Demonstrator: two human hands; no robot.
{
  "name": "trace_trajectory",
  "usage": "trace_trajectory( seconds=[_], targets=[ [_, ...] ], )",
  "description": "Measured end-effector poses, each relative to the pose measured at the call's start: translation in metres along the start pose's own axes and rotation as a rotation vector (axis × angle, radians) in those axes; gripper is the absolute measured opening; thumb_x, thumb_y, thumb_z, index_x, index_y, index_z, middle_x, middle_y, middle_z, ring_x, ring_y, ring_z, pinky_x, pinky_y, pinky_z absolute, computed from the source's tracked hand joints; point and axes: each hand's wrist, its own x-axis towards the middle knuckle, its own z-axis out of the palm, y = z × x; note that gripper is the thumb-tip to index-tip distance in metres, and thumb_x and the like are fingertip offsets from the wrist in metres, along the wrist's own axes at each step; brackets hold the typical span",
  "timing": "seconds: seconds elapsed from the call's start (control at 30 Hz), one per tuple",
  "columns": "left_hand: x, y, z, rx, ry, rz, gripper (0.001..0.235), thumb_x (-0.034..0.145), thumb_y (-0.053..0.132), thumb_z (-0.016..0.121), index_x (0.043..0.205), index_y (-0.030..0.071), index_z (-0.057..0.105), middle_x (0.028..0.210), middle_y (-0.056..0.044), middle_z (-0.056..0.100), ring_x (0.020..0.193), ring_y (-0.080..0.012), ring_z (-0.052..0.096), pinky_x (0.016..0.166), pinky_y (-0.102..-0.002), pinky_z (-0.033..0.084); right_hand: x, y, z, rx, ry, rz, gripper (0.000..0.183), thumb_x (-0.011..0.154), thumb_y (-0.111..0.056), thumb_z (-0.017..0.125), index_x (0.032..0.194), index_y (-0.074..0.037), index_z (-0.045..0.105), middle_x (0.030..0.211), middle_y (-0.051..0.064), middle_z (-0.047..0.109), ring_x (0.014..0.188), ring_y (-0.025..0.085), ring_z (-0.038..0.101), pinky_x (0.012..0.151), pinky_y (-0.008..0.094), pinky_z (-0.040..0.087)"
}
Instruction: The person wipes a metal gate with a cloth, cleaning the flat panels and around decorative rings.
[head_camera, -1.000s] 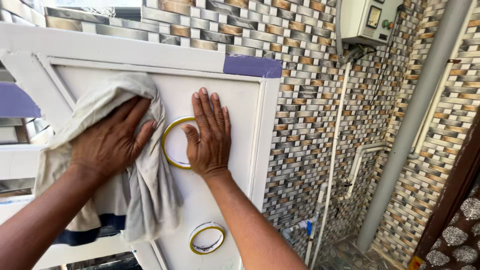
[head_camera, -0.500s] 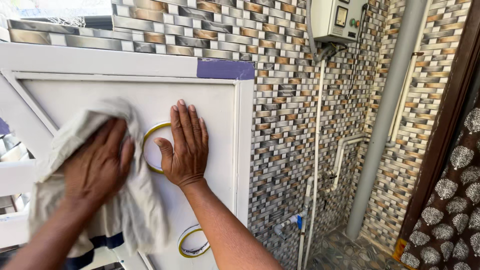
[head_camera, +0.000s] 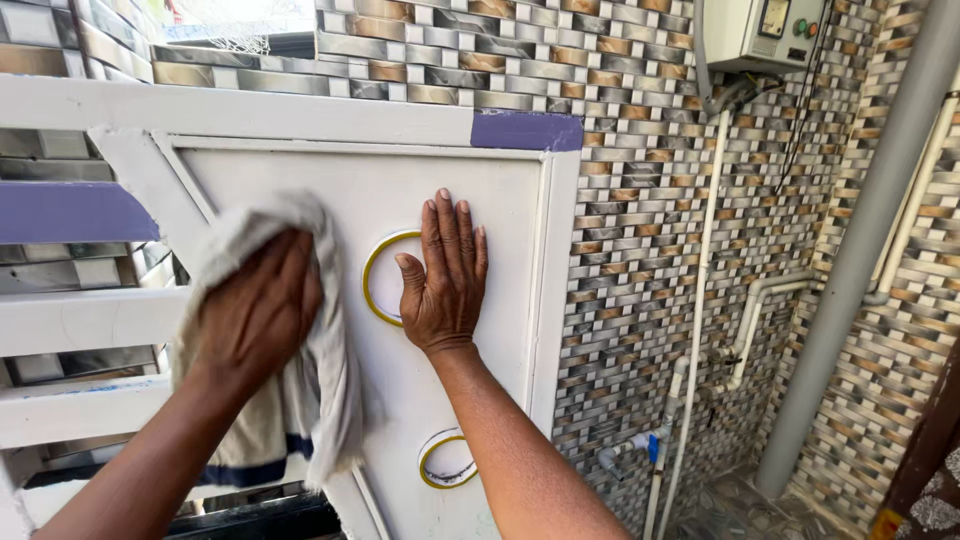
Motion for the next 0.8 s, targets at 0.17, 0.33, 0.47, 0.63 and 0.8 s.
trace_trajectory(
  seconds=[0.17,0.33,0.47,0.63,0.8],
  targets=[
    [0.004,0.038,0.031,0.097,0.246,-0.177,0.047,0.104,0.023,0.051,0.144,-0.002,0.056,0.144,-0.021,0.059,0.125,-0.0394,0.061,0.103,-0.05,0.05,-0.009,0.002,-0.003,-0.012,-0.017,0.012,0.066,0.112,-0.054,0.023,0.161,-0.011,0.038,0.17,0.006,0.035,0.161,0.028,0.028,0.133,0.051,0.016],
    [-0.061,0.018,0.018,0.14,-0.174,0.311,0.05,0.104,0.026,0.047,0.146,0.0,0.053,0.147,-0.021,0.058,0.128,-0.0378,0.06,0.105,-0.047,0.051,-0.001,-0.001,-0.003,0.001,-0.002,0.0,0.067,0.112,-0.054,0.023,0.161,-0.011,0.039,0.17,0.006,0.036,0.161,0.028,0.029,0.133,0.051,0.016],
    [-0.026,-0.012,0.01,0.117,-0.145,0.106,0.052,0.104,0.029,0.044,0.149,0.002,0.05,0.148,-0.02,0.057,0.131,-0.0366,0.059,0.106,-0.045,0.051,-0.001,0.001,-0.002,0.007,0.009,-0.004,0.067,0.112,-0.054,0.023,0.161,-0.011,0.039,0.17,0.006,0.036,0.161,0.028,0.029,0.133,0.051,0.016],
    [0.012,0.043,0.055,0.052,0.304,-0.178,0.05,0.114,0.029,0.038,0.155,0.001,0.046,0.153,-0.024,0.054,0.136,-0.0387,0.057,0.111,-0.044,0.052,-0.004,0.0,0.001,0.027,0.008,0.017,0.067,0.113,-0.054,0.022,0.161,-0.011,0.04,0.17,0.007,0.036,0.161,0.029,0.03,0.132,0.051,0.017],
    [-0.014,0.037,0.02,-0.029,-0.064,-0.128,0.054,0.106,0.033,0.041,0.153,0.009,0.045,0.147,-0.02,0.055,0.125,-0.036,0.061,0.097,-0.045,0.054,-0.003,0.002,-0.001,0.026,0.015,-0.006,0.068,0.113,-0.056,0.021,0.161,-0.012,0.039,0.17,0.006,0.036,0.162,0.029,0.03,0.133,0.05,0.02]
  ],
)
